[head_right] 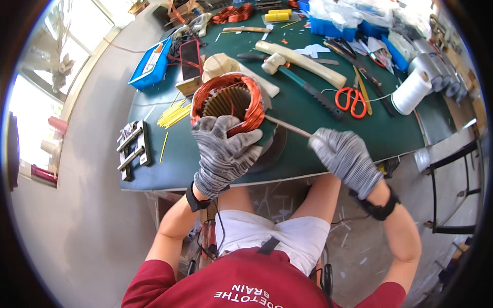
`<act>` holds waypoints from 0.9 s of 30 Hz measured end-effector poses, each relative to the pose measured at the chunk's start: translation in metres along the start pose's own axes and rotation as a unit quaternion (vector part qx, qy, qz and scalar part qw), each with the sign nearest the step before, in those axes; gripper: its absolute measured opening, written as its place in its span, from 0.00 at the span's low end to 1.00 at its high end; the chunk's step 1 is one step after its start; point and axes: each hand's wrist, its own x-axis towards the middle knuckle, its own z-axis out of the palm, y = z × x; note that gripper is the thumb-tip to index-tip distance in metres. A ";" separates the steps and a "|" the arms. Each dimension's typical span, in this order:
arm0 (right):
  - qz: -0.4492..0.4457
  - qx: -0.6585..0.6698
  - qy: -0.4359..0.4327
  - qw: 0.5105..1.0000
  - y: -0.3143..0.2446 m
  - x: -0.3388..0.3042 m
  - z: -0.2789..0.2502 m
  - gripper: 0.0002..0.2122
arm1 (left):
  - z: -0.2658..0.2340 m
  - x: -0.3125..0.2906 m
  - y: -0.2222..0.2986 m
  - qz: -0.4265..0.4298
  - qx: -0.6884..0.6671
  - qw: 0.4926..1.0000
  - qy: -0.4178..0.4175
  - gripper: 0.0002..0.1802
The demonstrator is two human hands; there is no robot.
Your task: Manually winding and assembling an electric motor stator using various hand tools.
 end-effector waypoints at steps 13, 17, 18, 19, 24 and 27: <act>-0.031 0.029 0.065 0.997 0.072 -0.004 0.072 0.08 | 0.021 0.007 -0.081 0.099 -0.303 0.947 0.043 0.06; 0.042 0.102 0.075 0.991 0.057 0.007 0.067 0.09 | 0.016 -0.001 -0.088 0.091 -0.258 0.959 0.075 0.05; 0.024 0.128 0.091 0.987 0.054 0.013 0.061 0.09 | 0.017 0.000 -0.089 0.091 -0.240 0.963 0.075 0.05; -0.002 0.079 0.176 0.981 0.053 0.010 0.067 0.09 | 0.017 0.000 -0.086 0.105 -0.210 0.968 0.091 0.06; 0.018 0.055 0.129 0.990 0.042 0.003 0.044 0.06 | 0.008 -0.002 0.002 0.074 -0.083 0.986 0.121 0.17; -0.254 -0.302 0.103 0.913 0.054 -0.005 -0.010 0.02 | 0.042 0.014 0.026 0.001 0.128 0.976 0.177 0.16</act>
